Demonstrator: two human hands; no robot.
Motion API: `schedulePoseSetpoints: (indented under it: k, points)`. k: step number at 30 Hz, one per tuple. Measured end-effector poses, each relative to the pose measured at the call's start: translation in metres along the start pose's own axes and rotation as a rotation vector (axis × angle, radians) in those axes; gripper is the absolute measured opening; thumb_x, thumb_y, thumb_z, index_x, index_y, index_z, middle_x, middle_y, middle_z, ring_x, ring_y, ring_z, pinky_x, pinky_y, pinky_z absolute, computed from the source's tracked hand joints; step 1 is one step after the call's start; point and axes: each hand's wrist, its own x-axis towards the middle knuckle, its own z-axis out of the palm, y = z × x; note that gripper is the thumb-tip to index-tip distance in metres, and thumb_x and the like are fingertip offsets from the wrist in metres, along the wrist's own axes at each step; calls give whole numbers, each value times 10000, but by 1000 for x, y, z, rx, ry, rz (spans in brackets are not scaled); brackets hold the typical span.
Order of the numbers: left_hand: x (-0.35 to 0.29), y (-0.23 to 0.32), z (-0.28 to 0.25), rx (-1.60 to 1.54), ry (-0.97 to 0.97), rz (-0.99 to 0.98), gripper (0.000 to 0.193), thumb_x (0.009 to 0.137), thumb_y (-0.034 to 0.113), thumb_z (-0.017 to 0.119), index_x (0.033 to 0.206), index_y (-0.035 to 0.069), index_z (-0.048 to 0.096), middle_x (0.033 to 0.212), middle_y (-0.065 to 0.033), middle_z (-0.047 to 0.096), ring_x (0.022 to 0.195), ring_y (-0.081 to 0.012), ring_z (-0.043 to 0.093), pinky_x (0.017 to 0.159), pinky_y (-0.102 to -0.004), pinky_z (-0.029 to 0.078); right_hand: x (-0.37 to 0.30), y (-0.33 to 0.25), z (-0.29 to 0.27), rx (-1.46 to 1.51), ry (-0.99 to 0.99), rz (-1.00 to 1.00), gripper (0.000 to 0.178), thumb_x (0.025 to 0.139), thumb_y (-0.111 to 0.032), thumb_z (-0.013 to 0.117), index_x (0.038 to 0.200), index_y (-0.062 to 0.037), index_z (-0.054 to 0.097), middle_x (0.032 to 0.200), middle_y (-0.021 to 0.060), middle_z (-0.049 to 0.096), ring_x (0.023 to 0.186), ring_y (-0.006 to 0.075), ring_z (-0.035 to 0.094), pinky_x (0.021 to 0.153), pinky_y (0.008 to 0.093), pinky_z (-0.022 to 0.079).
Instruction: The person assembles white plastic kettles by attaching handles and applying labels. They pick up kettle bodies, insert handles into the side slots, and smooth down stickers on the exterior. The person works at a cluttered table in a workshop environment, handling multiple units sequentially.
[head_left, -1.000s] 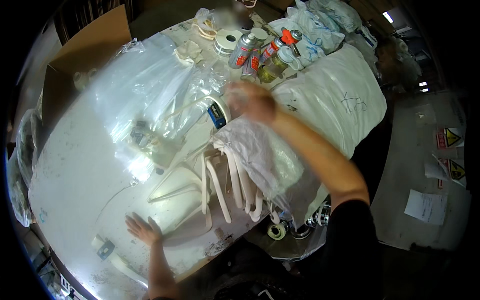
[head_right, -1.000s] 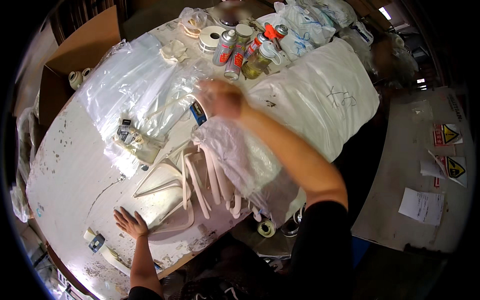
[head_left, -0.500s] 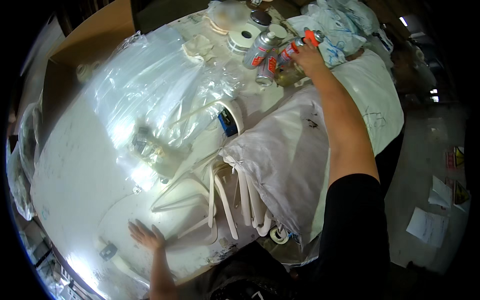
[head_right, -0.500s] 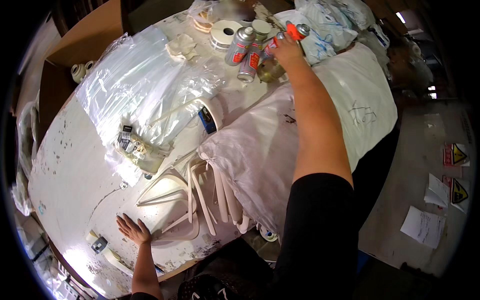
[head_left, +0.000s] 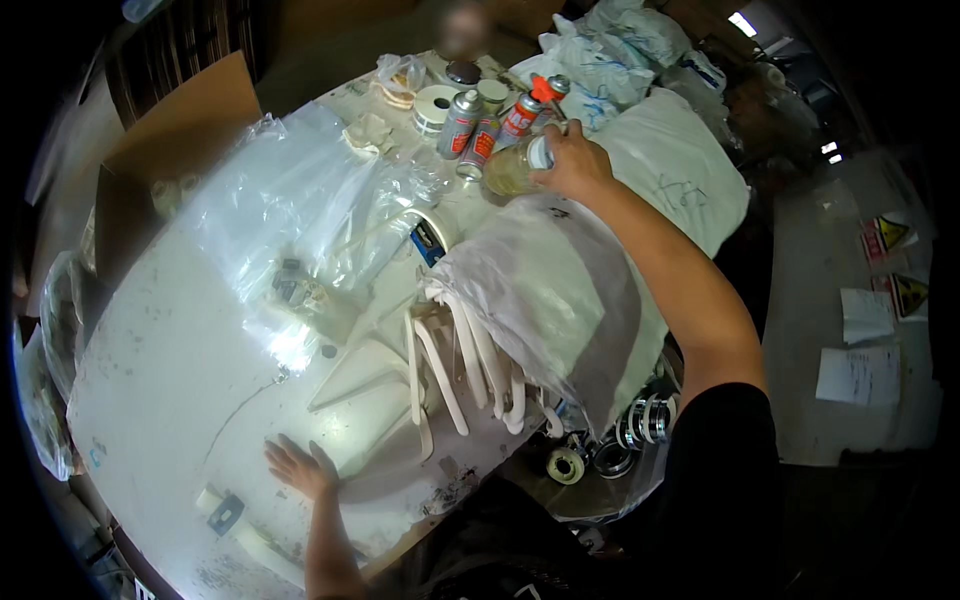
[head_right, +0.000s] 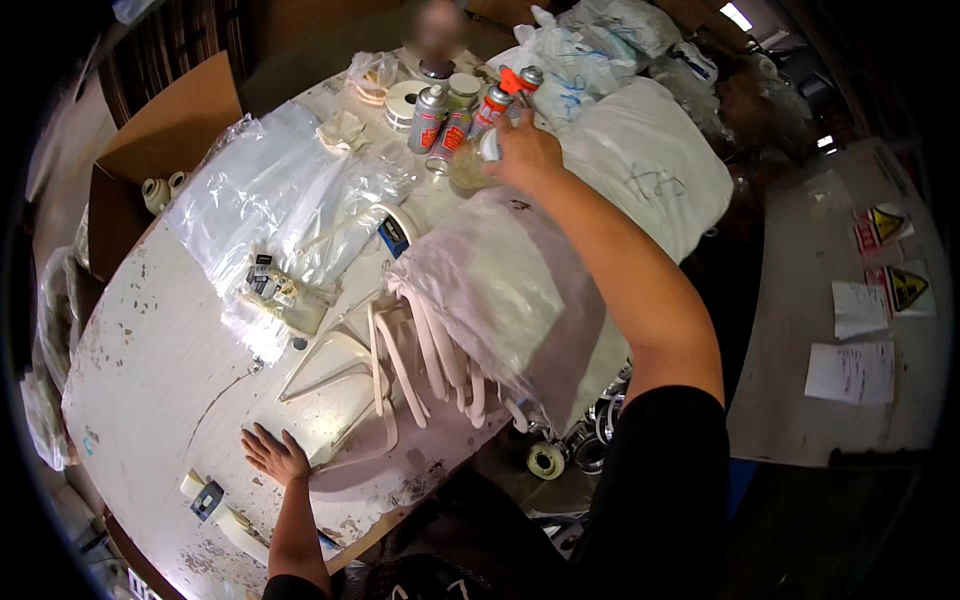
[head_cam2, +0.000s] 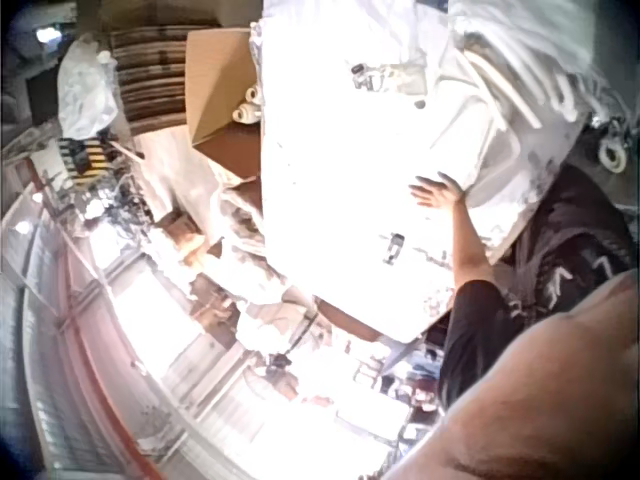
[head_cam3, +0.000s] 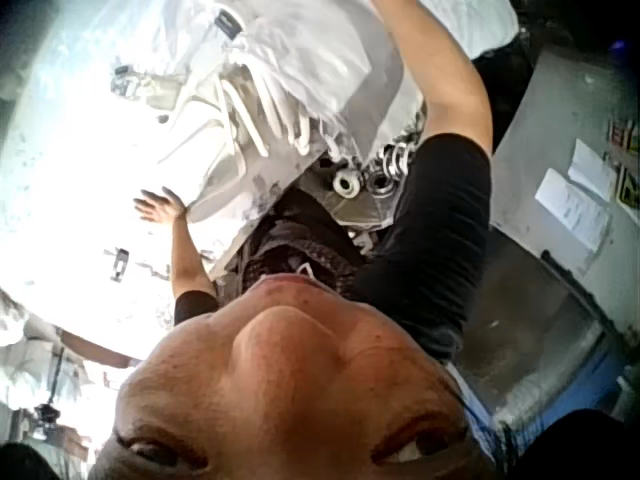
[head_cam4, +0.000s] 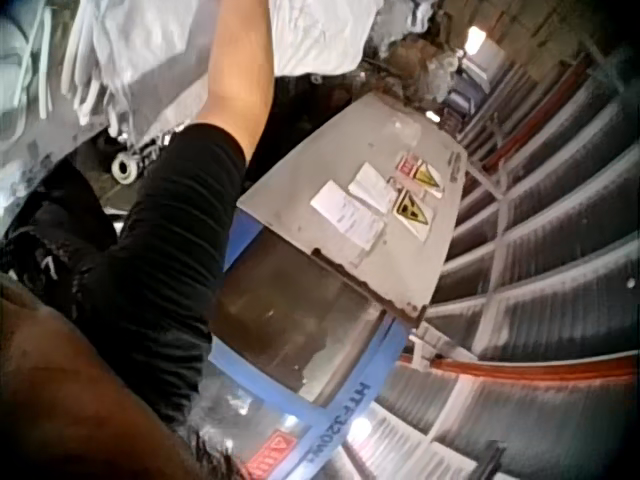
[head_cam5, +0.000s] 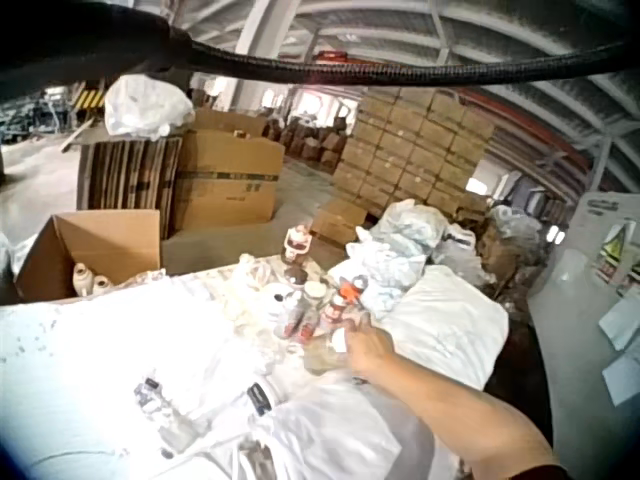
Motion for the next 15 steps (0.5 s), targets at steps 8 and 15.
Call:
schedulePoseSetpoints:
  k: [8,15]
  points:
    - [3,16,-51,-719,-76,-48,929,802,426,699,1510,53,227,1561,-208,201,1463,-343,143,1176,-480,123,-250,-62,-160,142,240,-379,676,712,-462,771,1267,-165,525,1101,125,511,813,318,652,676,433,548]
    - [-146,48,-342,-1191,-222,840,1218,479,459,930,1426,-12,326,1338,-258,499,1249,-409,497,1066,-498,374,-471,-163,-191,548,108,-761,666,707,-541,750,1181,-103,583,953,111,534,663,279,643,572,380,528]
